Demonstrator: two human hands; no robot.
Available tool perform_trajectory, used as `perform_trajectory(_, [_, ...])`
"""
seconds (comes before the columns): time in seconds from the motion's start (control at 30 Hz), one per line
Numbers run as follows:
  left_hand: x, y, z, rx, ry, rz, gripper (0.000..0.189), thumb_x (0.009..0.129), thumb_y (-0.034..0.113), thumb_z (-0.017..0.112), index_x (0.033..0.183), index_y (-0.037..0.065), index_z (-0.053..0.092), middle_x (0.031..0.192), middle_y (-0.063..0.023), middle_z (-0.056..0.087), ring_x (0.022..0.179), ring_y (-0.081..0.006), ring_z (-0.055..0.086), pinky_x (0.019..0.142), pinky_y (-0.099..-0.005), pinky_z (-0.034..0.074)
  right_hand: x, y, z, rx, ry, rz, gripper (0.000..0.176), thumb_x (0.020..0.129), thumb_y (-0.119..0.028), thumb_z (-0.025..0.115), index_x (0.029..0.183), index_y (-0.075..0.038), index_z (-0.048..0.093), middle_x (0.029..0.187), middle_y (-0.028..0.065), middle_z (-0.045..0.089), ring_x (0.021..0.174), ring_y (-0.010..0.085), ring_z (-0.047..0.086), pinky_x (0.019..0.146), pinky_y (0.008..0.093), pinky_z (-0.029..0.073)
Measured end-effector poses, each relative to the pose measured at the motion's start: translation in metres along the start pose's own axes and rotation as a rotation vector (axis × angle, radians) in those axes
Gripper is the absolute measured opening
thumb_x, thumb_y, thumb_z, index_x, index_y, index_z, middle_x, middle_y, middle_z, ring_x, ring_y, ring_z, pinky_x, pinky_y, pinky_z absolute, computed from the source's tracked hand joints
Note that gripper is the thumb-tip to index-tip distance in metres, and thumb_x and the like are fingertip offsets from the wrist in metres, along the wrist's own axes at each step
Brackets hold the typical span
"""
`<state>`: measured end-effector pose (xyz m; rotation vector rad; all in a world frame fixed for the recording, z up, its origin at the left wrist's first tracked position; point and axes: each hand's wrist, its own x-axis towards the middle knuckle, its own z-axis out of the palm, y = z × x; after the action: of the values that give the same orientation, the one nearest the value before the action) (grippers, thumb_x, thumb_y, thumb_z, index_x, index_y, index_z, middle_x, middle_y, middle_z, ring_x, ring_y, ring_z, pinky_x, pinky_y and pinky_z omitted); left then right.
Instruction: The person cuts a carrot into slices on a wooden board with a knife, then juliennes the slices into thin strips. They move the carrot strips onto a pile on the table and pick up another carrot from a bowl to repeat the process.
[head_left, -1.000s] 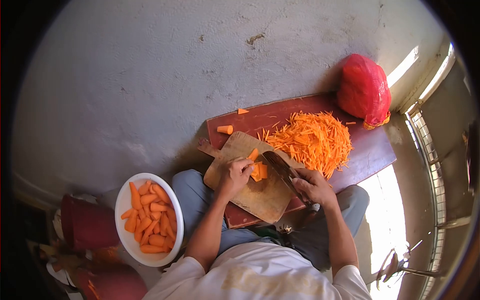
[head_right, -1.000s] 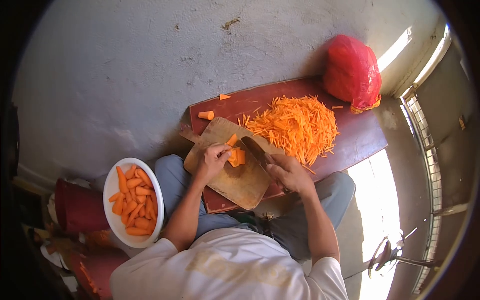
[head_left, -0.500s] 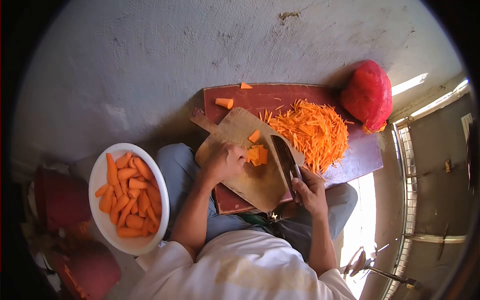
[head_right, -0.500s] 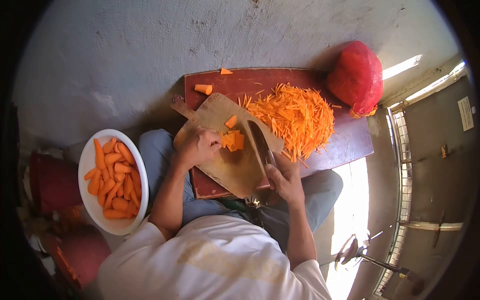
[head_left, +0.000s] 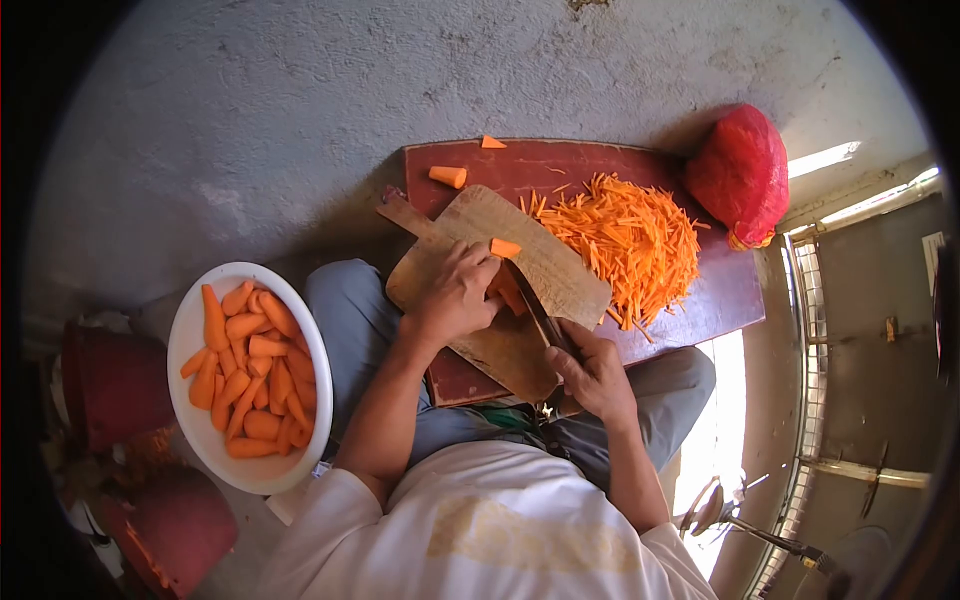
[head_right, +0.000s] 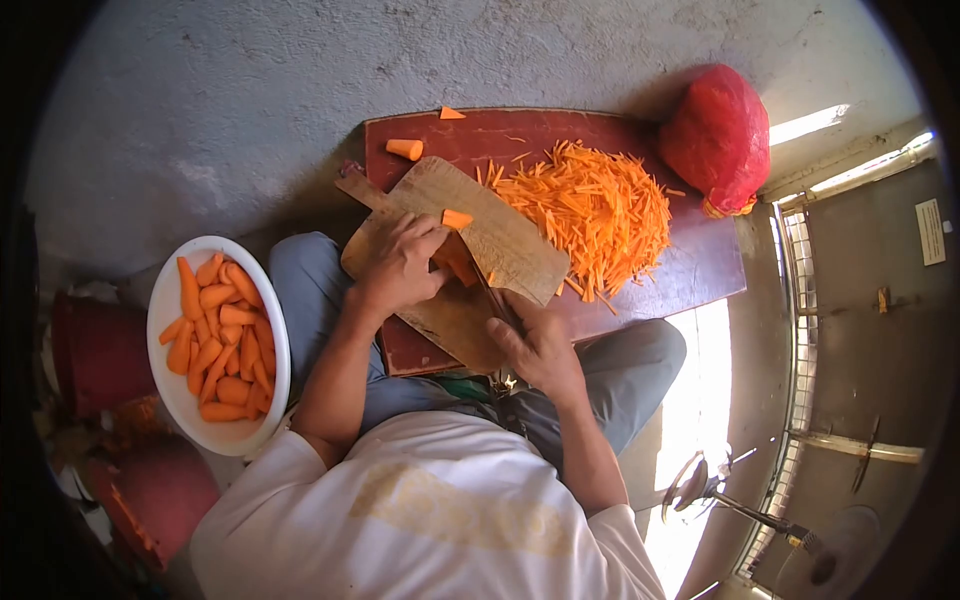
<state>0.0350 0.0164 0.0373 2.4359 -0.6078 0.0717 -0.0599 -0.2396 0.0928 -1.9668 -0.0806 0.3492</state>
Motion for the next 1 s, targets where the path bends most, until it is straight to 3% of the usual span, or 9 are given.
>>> perform_trajectory(0.1, [0.0, 0.001, -0.001, 0.031, 0.085, 0.0, 0.055, 0.077, 0.015, 0.088, 0.128, 0.0, 0.075, 0.126, -0.0137, 0.067, 0.126, -0.0361, 0.059, 0.113, -0.0487, 0.049, -0.004, 0.0, -0.004, 0.007, 0.044, 0.023, 0.054, 0.109, -0.023, 0.074, 0.153, 0.005, 0.061, 0.09, 0.0008, 0.069, 0.062, 0.0063, 0.057, 0.056, 0.0248, 0.049])
perform_trajectory(0.2, [0.002, 0.004, -0.003, 0.065, 0.197, 0.104, 0.049, 0.077, 0.016, 0.088, 0.124, 0.002, 0.078, 0.127, -0.0121, 0.067, 0.127, -0.0335, 0.057, 0.113, -0.0504, 0.046, -0.012, -0.006, -0.008, -0.036, 0.129, 0.009, 0.043, 0.106, -0.015, 0.07, 0.143, 0.005, 0.065, 0.1, 0.0193, 0.076, 0.086, 0.0209, 0.07, 0.083, 0.038, 0.058])
perform_trajectory(0.23, [0.001, 0.006, -0.004, 0.055, 0.178, 0.101, 0.047, 0.077, 0.016, 0.088, 0.122, 0.003, 0.079, 0.127, -0.0116, 0.066, 0.127, -0.0328, 0.057, 0.112, -0.0505, 0.045, -0.014, -0.002, -0.009, -0.026, 0.134, 0.04, 0.043, 0.106, -0.015, 0.071, 0.143, 0.005, 0.066, 0.092, 0.0137, 0.074, 0.078, 0.0167, 0.067, 0.075, 0.0349, 0.056])
perform_trajectory(0.43, [0.001, 0.017, -0.004, 0.056, -0.002, 0.081, 0.038, 0.078, 0.018, 0.088, 0.113, 0.005, 0.082, 0.131, -0.0108, 0.065, 0.131, -0.0314, 0.055, 0.111, -0.0513, 0.039, -0.03, -0.002, -0.004, 0.158, 0.122, 0.126, 0.04, 0.106, -0.015, 0.071, 0.142, 0.003, 0.067, 0.083, 0.0009, 0.068, 0.066, 0.0068, 0.055, 0.06, 0.0273, 0.046])
perform_trajectory(0.6, [0.001, 0.008, 0.019, 0.116, 0.093, 0.232, 0.027, 0.084, 0.016, 0.085, 0.109, 0.007, 0.084, 0.144, -0.0121, 0.065, 0.142, -0.0323, 0.051, 0.113, -0.0534, 0.037, -0.034, 0.02, 0.0, 0.217, 0.079, 0.037, 0.045, 0.109, -0.018, 0.074, 0.146, 0.006, 0.065, 0.089, -0.0002, 0.071, 0.062, 0.0054, 0.06, 0.057, 0.0226, 0.048])
perform_trajectory(0.73, [0.004, 0.003, 0.024, 0.068, 0.142, 0.188, 0.017, 0.092, 0.016, 0.078, 0.106, 0.007, 0.084, 0.142, -0.0126, 0.066, 0.142, -0.0326, 0.052, 0.112, -0.0562, 0.037, -0.038, 0.017, -0.001, 0.3, 0.146, 0.094, 0.04, 0.11, -0.016, 0.069, 0.145, 0.001, 0.068, 0.084, -0.0013, 0.068, 0.063, 0.0054, 0.057, 0.056, 0.0254, 0.046])
perform_trajectory(0.83, [0.005, 0.001, 0.02, 0.056, 0.126, 0.145, 0.02, 0.094, 0.019, 0.079, 0.109, 0.007, 0.084, 0.143, -0.0125, 0.066, 0.143, -0.032, 0.052, 0.116, -0.055, 0.034, -0.037, 0.012, -0.014, 0.243, 0.049, 0.097, 0.04, 0.111, -0.017, 0.067, 0.147, 0.001, 0.067, 0.086, -0.0009, 0.069, 0.061, 0.0052, 0.057, 0.054, 0.0242, 0.046])
perform_trajectory(0.9, [0.003, 0.0, 0.014, 0.058, 0.085, 0.107, 0.024, 0.095, 0.02, 0.081, 0.116, 0.009, 0.085, 0.145, -0.0126, 0.066, 0.145, -0.0308, 0.051, 0.12, -0.0525, 0.031, -0.031, 0.018, -0.024, 0.271, 0.124, 0.108, 0.04, 0.111, -0.017, 0.066, 0.147, 0.001, 0.067, 0.087, -0.001, 0.069, 0.06, 0.0056, 0.057, 0.053, 0.0239, 0.045])
perform_trajectory(1.0, [0.002, -0.001, 0.013, 0.07, 0.086, 0.097, 0.025, 0.093, 0.02, 0.083, 0.115, 0.008, 0.085, 0.144, -0.0131, 0.066, 0.144, -0.0302, 0.052, 0.12, -0.0523, 0.032, -0.014, 0.019, -0.044, 0.273, 0.267, 0.149, 0.039, 0.11, -0.015, 0.066, 0.146, 0.002, 0.068, 0.085, -0.0013, 0.067, 0.059, 0.0057, 0.056, 0.053, 0.0233, 0.044])
